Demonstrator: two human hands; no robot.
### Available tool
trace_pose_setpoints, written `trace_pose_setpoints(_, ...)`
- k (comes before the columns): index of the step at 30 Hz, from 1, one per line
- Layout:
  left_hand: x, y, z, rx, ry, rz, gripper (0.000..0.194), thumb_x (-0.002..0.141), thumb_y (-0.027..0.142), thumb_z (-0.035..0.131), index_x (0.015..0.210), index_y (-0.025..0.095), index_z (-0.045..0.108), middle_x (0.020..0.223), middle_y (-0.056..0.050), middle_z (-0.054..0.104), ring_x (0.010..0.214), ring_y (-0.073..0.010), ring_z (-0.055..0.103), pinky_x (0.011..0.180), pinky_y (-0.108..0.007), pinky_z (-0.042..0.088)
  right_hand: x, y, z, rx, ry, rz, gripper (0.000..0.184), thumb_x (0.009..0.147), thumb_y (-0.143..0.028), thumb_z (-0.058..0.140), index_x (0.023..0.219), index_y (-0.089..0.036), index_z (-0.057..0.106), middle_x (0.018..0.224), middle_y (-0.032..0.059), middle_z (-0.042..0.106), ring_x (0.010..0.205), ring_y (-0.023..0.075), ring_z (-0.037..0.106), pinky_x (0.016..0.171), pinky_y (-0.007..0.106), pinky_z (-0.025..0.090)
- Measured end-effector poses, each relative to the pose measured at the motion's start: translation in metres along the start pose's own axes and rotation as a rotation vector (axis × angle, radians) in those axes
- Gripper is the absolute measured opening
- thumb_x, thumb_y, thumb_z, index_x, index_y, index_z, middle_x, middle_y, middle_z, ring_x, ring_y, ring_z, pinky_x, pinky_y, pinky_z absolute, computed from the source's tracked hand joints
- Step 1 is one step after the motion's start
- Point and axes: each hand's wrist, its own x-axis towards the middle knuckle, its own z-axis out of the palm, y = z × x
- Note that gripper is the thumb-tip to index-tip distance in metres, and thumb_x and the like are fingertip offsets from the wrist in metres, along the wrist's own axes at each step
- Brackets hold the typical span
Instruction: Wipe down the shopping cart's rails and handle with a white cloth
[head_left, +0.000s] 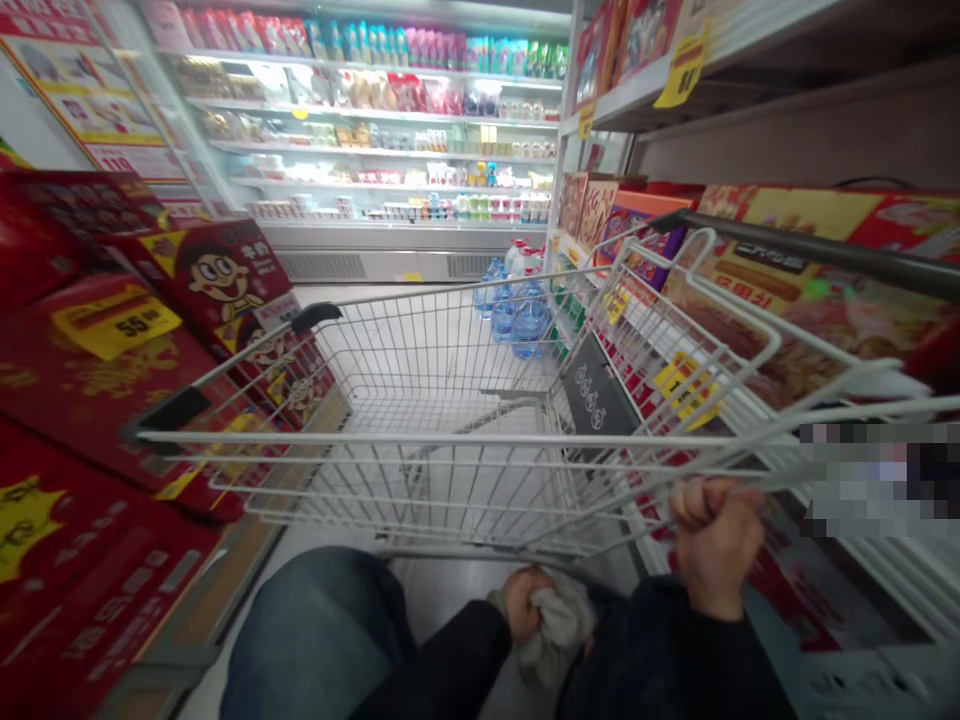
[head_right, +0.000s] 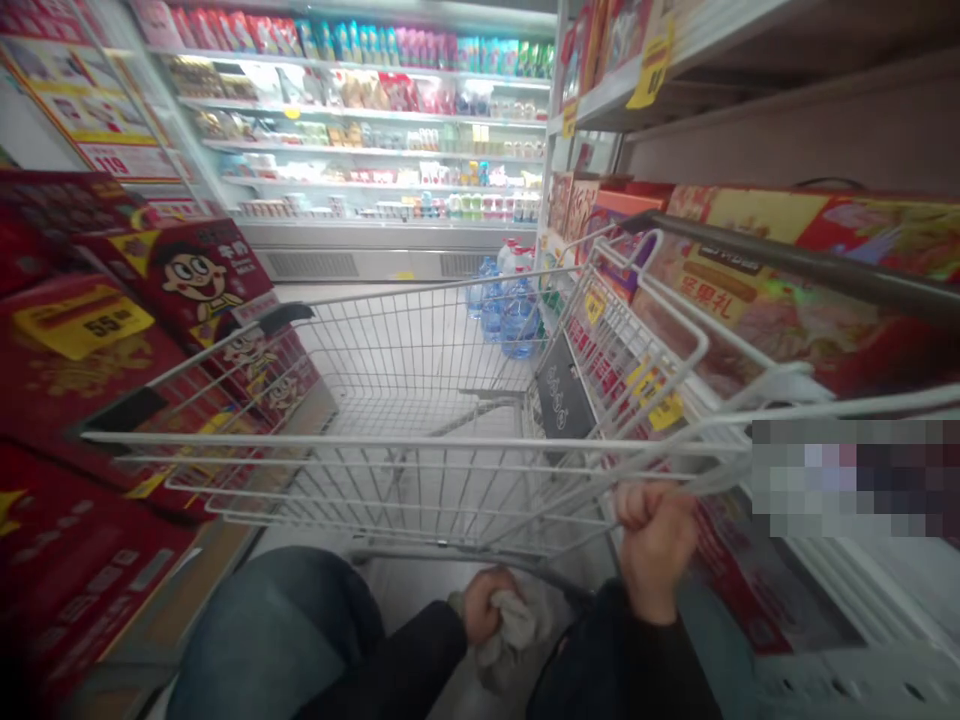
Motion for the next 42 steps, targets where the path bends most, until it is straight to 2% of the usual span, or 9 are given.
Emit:
trace_pose_setpoints(5, -0.063, 0.041, -0.019, -0.070, 0.139, 0.185, 0.021, 0.087, 0.035, 0.068, 0.098, 0.021, 0.080, 0.109, -0.009, 0.065, 0.103, -0.0255, 0.066, 0.095, -0.043, 0.058, 0.002, 0.003, -0.004, 0.086, -0.083, -0.036, 0.061, 0.100, -0.072, 0.058, 0.068, -0.023, 0.037, 0.053, -0.0115, 0.026, 0.044, 0.0061, 0.024, 0.047, 0.023, 0.022)
trace_pose_setpoints(10, -0.098, 0.136, -0.072, -0.055, 0.294, 0.413, 0.038, 0.098, 0.057, 0.064, 0.104, 0.025, 0.083, 0.124, -0.011, 0.062, 0.120, -0.0276, 0.060, 0.110, -0.047, 0.051, 0.001, 0.004, -0.005, 0.098, -0.081, -0.060, 0.062, 0.098, -0.074, 0.058, 0.068, -0.025, 0.037, 0.051, -0.0116, 0.027, 0.044, 0.0068, 0.023, 0.046, 0.024, 0.019)
trace_pose_setpoints(15, -0.084, 0.231, -0.100, 0.170, 0.829, 0.574, 0.017, 0.096, 0.032, 0.073, 0.110, 0.030, 0.082, 0.127, -0.009, 0.061, 0.121, -0.0247, 0.063, 0.106, -0.041, 0.056, 0.003, 0.002, -0.005, 0.084, -0.094, -0.060, 0.063, 0.095, -0.078, 0.058, 0.067, -0.026, 0.036, 0.051, -0.0114, 0.026, 0.044, 0.0079, 0.023, 0.045, 0.026, 0.017)
trace_pose_setpoints(19, -0.039, 0.253, -0.100, 0.301, 1.115, 0.829, 0.082, 0.095, 0.027, 0.072, 0.167, 0.023, 0.032, 0.140, -0.016, 0.059, 0.131, -0.0266, 0.061, 0.107, -0.042, 0.058, 0.003, 0.001, -0.005, 0.072, -0.102, -0.049, 0.064, 0.093, -0.081, 0.058, 0.067, -0.028, 0.036, 0.050, -0.0115, 0.025, 0.043, 0.0091, 0.022, 0.045, 0.028, 0.016)
trace_pose_setpoints(22, -0.004, 0.246, -0.094, 0.475, 1.304, 1.023, 0.081, 0.099, 0.030, 0.068, 0.167, 0.018, 0.027, 0.147, -0.021, 0.060, 0.137, -0.0290, 0.058, 0.110, -0.045, 0.055, 0.003, 0.001, -0.006, 0.060, -0.092, -0.047, 0.063, 0.093, -0.081, 0.058, 0.067, -0.028, 0.036, 0.050, -0.0111, 0.027, 0.044, 0.0094, 0.020, 0.044, 0.029, 0.015)
trace_pose_setpoints(29, -0.001, 0.222, -0.107, 0.784, 1.248, 1.072, 0.039, 0.099, 0.024, 0.066, 0.138, 0.024, 0.066, 0.133, -0.012, 0.071, 0.126, -0.0259, 0.064, 0.110, -0.043, 0.053, 0.006, 0.001, -0.009, 0.067, -0.152, -0.056, 0.063, 0.094, -0.079, 0.059, 0.067, -0.028, 0.035, 0.051, -0.0110, 0.025, 0.044, 0.0094, 0.021, 0.045, 0.029, 0.016)
trace_pose_setpoints(35, -0.072, 0.131, -0.177, 0.734, 1.490, 0.770, 0.045, 0.088, 0.026, 0.071, 0.133, 0.026, 0.069, 0.125, -0.012, 0.066, 0.116, -0.0277, 0.063, 0.101, -0.046, 0.054, 0.008, 0.001, -0.013, 0.092, -0.201, -0.055, 0.062, 0.096, -0.076, 0.059, 0.067, -0.026, 0.036, 0.052, -0.0108, 0.026, 0.043, 0.0084, 0.024, 0.046, 0.027, 0.016)
trace_pose_setpoints(40, -0.154, 0.042, -0.265, 0.382, 2.031, 0.137, 0.050, 0.075, 0.020, 0.069, 0.124, 0.009, 0.063, 0.123, -0.016, 0.062, 0.123, -0.0336, 0.058, 0.113, -0.055, 0.048, 0.007, 0.003, -0.012, 0.103, -0.197, -0.055, 0.062, 0.097, -0.075, 0.058, 0.067, -0.026, 0.036, 0.053, -0.0109, 0.026, 0.044, 0.0078, 0.023, 0.046, 0.026, 0.016)
trace_pose_setpoints(42, -0.170, 0.028, -0.292, 0.270, 2.083, 0.039, 0.051, 0.080, 0.018, 0.065, 0.129, 0.004, 0.056, 0.129, -0.020, 0.059, 0.128, -0.0353, 0.056, 0.118, -0.058, 0.043, 0.006, 0.004, -0.011, 0.106, -0.191, -0.051, 0.061, 0.097, -0.075, 0.058, 0.068, -0.026, 0.036, 0.053, -0.0110, 0.026, 0.044, 0.0078, 0.022, 0.046, 0.026, 0.016)
